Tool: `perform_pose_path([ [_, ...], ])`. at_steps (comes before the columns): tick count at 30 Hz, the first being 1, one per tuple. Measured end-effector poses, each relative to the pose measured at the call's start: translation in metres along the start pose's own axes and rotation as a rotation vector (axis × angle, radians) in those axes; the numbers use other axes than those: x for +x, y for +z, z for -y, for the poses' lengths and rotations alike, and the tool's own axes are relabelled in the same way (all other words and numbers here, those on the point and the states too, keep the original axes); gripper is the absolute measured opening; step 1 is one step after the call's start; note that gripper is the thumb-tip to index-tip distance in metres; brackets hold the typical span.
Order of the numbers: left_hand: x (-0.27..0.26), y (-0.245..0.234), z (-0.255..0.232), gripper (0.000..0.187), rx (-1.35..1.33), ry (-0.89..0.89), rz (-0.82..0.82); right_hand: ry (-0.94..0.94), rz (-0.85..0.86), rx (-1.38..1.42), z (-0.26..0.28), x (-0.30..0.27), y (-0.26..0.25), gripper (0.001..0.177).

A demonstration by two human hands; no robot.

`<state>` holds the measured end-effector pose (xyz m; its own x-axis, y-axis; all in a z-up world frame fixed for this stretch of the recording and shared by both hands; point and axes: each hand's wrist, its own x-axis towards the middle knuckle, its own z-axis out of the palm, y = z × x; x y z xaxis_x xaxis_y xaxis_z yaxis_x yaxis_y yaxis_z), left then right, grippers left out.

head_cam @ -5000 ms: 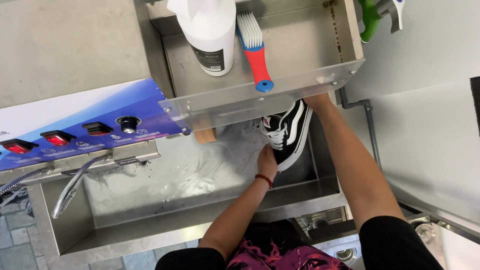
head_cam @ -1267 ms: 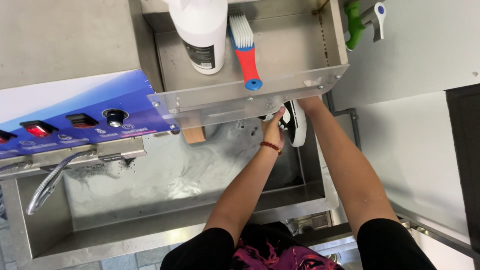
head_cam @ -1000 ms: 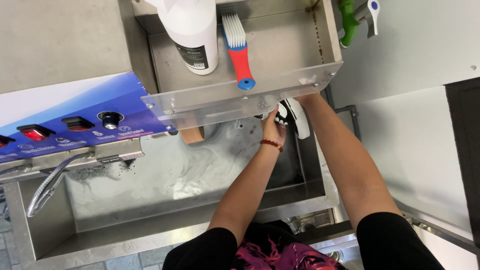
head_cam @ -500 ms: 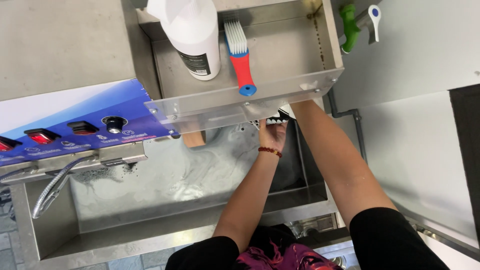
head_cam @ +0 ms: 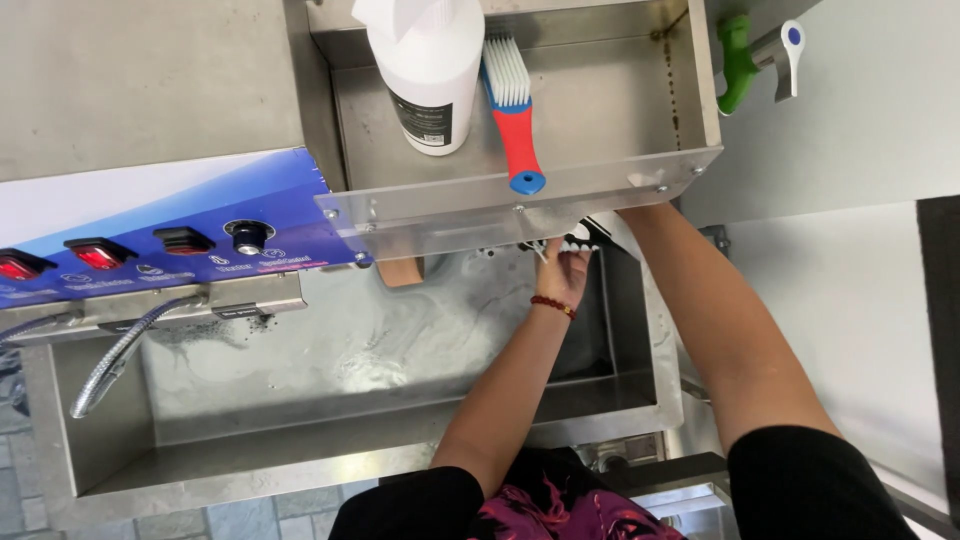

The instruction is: Cleaning a sneaker using a specialized shoe washing machine and a sink.

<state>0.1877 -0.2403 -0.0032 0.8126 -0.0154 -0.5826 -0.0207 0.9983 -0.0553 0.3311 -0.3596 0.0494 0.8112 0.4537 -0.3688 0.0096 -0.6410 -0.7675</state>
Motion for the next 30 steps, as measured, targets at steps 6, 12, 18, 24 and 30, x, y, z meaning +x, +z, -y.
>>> perform_pose_path([
  [6, 0.017, -0.018, 0.012, 0.041, 0.042, 0.019, 0.137, 0.028, 0.049, -0.085, 0.062, -0.053, -0.010, 0.059],
  [12, 0.015, -0.003, -0.006, 0.041, 0.018, 0.079, 0.035, 0.161, 0.053, -0.242, 0.077, -0.040, -0.004, 0.053],
  [18, 0.005, 0.003, -0.037, 0.043, -0.097, 0.093, 0.123, 0.016, 0.052, -0.332, 0.073, -0.033, 0.001, 0.060],
  [24, -0.021, 0.036, -0.061, 0.053, -0.056, 0.146, 0.091, -0.124, 0.045, -0.410, 0.076, -0.027, 0.008, 0.066],
  [30, -0.009, 0.032, -0.063, 0.063, -0.008, 0.142, 0.052, -0.265, 0.014, -0.480, 0.084, -0.021, 0.015, 0.074],
])
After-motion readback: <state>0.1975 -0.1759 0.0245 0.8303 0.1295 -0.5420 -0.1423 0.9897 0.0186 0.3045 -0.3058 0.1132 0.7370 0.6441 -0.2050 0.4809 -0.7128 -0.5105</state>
